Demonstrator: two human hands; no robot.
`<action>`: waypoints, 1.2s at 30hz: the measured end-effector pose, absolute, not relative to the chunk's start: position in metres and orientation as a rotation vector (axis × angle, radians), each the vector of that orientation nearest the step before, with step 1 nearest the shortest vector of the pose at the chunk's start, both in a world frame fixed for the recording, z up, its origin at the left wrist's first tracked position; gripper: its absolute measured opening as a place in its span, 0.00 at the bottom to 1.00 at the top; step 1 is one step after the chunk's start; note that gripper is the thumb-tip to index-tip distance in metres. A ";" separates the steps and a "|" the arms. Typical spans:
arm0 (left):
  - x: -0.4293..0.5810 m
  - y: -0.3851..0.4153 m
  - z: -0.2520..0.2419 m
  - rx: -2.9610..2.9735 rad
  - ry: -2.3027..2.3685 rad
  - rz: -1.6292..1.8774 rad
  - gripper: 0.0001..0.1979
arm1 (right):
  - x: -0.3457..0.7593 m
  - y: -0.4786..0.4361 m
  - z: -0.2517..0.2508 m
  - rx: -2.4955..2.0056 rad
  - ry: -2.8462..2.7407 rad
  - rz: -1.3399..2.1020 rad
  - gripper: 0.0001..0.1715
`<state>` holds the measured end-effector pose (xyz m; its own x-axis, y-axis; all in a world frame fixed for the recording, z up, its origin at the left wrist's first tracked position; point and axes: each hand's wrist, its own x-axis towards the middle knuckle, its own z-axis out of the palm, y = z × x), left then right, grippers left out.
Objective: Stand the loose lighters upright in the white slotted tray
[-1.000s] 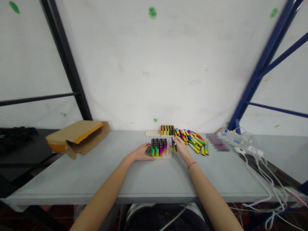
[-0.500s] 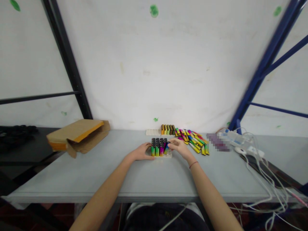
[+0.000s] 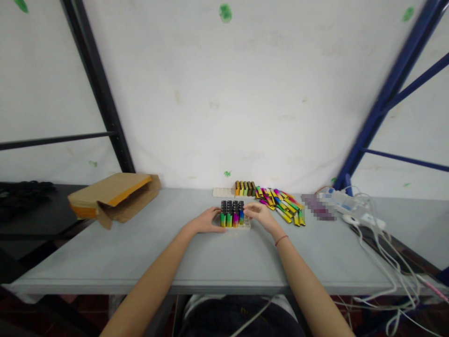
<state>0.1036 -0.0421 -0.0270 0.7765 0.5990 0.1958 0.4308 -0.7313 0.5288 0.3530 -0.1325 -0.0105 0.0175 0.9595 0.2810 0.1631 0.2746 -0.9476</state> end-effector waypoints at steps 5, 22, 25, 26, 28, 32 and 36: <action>0.104 -0.042 -0.027 2.505 0.779 0.490 0.41 | 0.362 -0.130 -0.007 -1.311 -1.525 0.683 0.17; 0.104 -0.046 -0.022 2.488 0.804 0.454 0.41 | 0.407 -0.138 -0.018 -2.568 -1.323 0.046 0.20; 0.103 -0.046 -0.022 2.488 0.799 0.456 0.42 | 0.410 -0.135 -0.024 -2.523 -1.376 0.025 0.19; 0.103 -0.046 -0.022 2.487 0.798 0.459 0.41 | 0.410 -0.134 -0.025 -2.496 -1.383 0.017 0.19; 0.103 -0.045 -0.022 2.487 0.798 0.464 0.41 | 0.411 -0.132 -0.025 -2.414 -1.387 0.007 0.17; 0.102 -0.044 -0.023 2.502 0.793 0.480 0.39 | 0.405 -0.127 -0.023 -2.039 -1.382 0.073 0.18; 0.101 -0.043 -0.025 2.496 0.788 0.536 0.39 | 0.390 -0.120 -0.026 -1.527 -1.405 0.208 0.19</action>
<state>0.1011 -0.0433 -0.0254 0.7591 0.6123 0.2210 0.4307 -0.7270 0.5347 0.3904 -0.1200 -0.0257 0.3080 0.8228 0.4777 0.6490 0.1854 -0.7378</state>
